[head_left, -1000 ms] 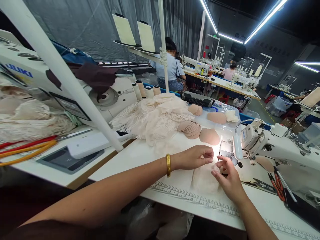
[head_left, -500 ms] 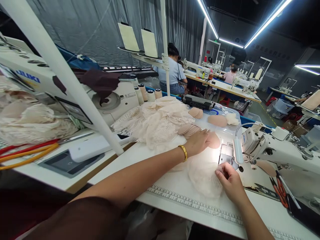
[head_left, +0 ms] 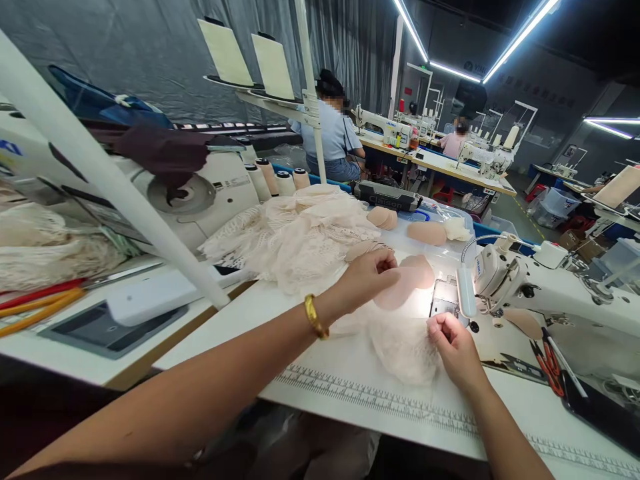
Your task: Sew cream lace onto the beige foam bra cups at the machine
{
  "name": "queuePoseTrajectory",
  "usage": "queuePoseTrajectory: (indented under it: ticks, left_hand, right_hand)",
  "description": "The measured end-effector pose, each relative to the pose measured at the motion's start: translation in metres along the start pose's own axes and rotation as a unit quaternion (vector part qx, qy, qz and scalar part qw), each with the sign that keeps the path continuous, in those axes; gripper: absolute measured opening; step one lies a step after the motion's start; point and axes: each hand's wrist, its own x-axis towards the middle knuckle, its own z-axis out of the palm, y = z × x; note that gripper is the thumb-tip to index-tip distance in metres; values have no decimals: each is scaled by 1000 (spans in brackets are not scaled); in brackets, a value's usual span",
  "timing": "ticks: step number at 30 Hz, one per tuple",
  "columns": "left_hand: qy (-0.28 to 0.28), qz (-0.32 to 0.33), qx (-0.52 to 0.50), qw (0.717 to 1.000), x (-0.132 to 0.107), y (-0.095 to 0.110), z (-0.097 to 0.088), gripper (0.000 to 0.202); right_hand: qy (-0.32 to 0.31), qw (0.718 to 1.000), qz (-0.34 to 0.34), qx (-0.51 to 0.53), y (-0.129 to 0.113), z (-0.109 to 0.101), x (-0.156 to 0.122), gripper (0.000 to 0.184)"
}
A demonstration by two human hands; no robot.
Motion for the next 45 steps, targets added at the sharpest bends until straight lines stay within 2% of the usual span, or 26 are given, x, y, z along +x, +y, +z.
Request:
queuePoseTrajectory:
  ticks: [2,4,7,9,10,12,13,14,15,17,18,19,21,23,25,26,27,29,31,33,35,38,40,45]
  left_hand:
    - [-93,-15,-78,992,-24,5,-3,17]
    - [-164,-28,-105,980,-45,9,0,18]
    - [-181,-20,-43,982,-64,13,12,10]
    - [-158,14,18,987,-66,14,21,5]
    - [-140,51,43,988,-65,14,25,6]
    - [-124,158,58,978,-60,15,28,22]
    - [-141,207,50,967,-57,16,28,35]
    - [-183,237,40,953,-53,17,25,45]
    - [-241,245,39,938,-49,18,23,47]
    - [-336,223,71,912,-42,18,16,27]
    - [-345,214,101,908,-39,16,14,18]
    - [-323,219,135,911,-37,14,13,14]
    - [-214,270,210,915,-33,7,12,12]
    - [-102,333,290,891,-33,1,12,15]
    - [-54,373,343,860,-36,-2,13,11]
    - [-63,386,347,853,-38,-2,14,8]
    - [-87,396,338,849,-40,0,16,15]
    - [-152,429,300,838,-40,7,22,21]
    - [-197,471,273,816,-36,14,35,11]
    - [-211,483,276,804,-29,18,50,20]
    - [-207,477,286,804,-23,16,65,23]
    - [-162,478,277,818,-21,5,79,25]
    - [-140,482,258,825,-23,-2,83,25]
    - [-133,482,246,831,-29,-9,86,23]
  right_hand:
    - [2,1000,2,2,0,-1,1,38]
    - [3,1000,0,1,-1,-3,1,42]
    - [-7,1000,-12,0,-5,-5,-3,46]
    - [-15,1000,-22,-5,-10,-4,-8,41]
    - [-15,999,-33,-16,-13,-3,-11,37]
    - [-10,996,-73,-51,-16,0,-17,30]
    - [-6,992,-100,-74,-17,1,-21,27]
    - [4,987,-130,-97,-17,2,-24,25]
    - [19,979,-162,-120,-15,2,-27,23]
    - [60,961,-217,-160,-10,0,-32,19]
    - [83,951,-239,-178,-6,-1,-32,17]
    - [103,941,-259,-193,-2,-2,-32,18]
    - [122,925,-293,-211,5,-5,-28,28]
    - [119,911,-324,-225,11,-8,-21,40]
    - [90,895,-350,-260,15,-13,-11,42]
    - [71,888,-356,-280,17,-16,-7,40]
    - [49,883,-359,-297,19,-21,-3,37]
    - [-7,880,-355,-315,22,-30,2,33]
    - [-64,884,-336,-317,23,-40,4,33]
    - [-103,885,-318,-325,23,-48,4,35]
    - [-103,885,-307,-334,24,-54,1,38]
    - [-69,879,-309,-356,27,-62,-5,42]
    - [-61,874,-307,-373,29,-66,-9,43]
    - [-74,872,-294,-384,23,-71,-11,40]
